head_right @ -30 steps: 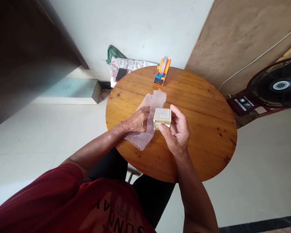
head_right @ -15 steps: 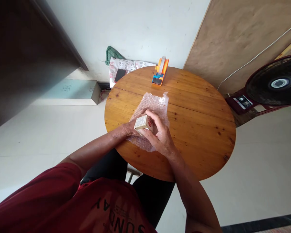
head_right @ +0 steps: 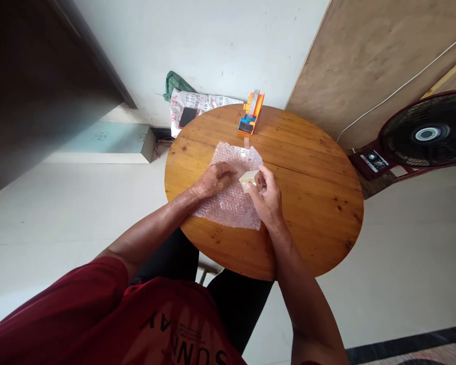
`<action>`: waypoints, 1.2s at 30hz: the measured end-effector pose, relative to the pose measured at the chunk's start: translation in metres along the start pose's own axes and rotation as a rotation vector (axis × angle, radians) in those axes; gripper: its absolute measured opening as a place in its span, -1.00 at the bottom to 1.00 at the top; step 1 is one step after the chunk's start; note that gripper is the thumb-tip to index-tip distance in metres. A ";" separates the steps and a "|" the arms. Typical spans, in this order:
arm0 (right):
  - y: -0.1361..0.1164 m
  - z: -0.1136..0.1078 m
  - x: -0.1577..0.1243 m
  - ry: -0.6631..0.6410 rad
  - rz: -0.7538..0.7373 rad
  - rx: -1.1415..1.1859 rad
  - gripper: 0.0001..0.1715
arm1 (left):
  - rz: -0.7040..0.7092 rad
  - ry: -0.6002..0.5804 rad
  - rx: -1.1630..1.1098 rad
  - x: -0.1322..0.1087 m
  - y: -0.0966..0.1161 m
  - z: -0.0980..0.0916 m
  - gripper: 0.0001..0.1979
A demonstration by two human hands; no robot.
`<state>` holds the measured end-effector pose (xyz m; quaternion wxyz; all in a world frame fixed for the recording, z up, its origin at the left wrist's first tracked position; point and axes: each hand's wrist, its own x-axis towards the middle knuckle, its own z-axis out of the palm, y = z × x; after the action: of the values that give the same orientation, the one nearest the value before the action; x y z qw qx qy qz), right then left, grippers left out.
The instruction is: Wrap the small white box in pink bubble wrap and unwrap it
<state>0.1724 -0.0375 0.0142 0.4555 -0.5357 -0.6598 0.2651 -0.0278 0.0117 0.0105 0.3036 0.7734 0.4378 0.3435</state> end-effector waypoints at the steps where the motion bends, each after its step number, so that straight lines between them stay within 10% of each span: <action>1: -0.002 0.002 -0.001 -0.022 -0.013 -0.059 -0.26 | -0.011 0.009 -0.006 0.001 -0.001 0.001 -0.70; 9: -0.008 0.002 -0.002 -0.219 0.031 -0.208 -0.18 | -0.184 0.044 -0.164 0.004 -0.008 0.004 -0.57; 36: -0.001 0.004 -0.001 -0.253 0.022 -0.168 -0.32 | -0.248 0.061 -0.376 0.005 -0.006 0.000 -0.61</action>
<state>0.1687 -0.0382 0.0131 0.3192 -0.5413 -0.7260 0.2794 -0.0287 0.0185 0.0076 0.4690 0.6327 0.4667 0.4023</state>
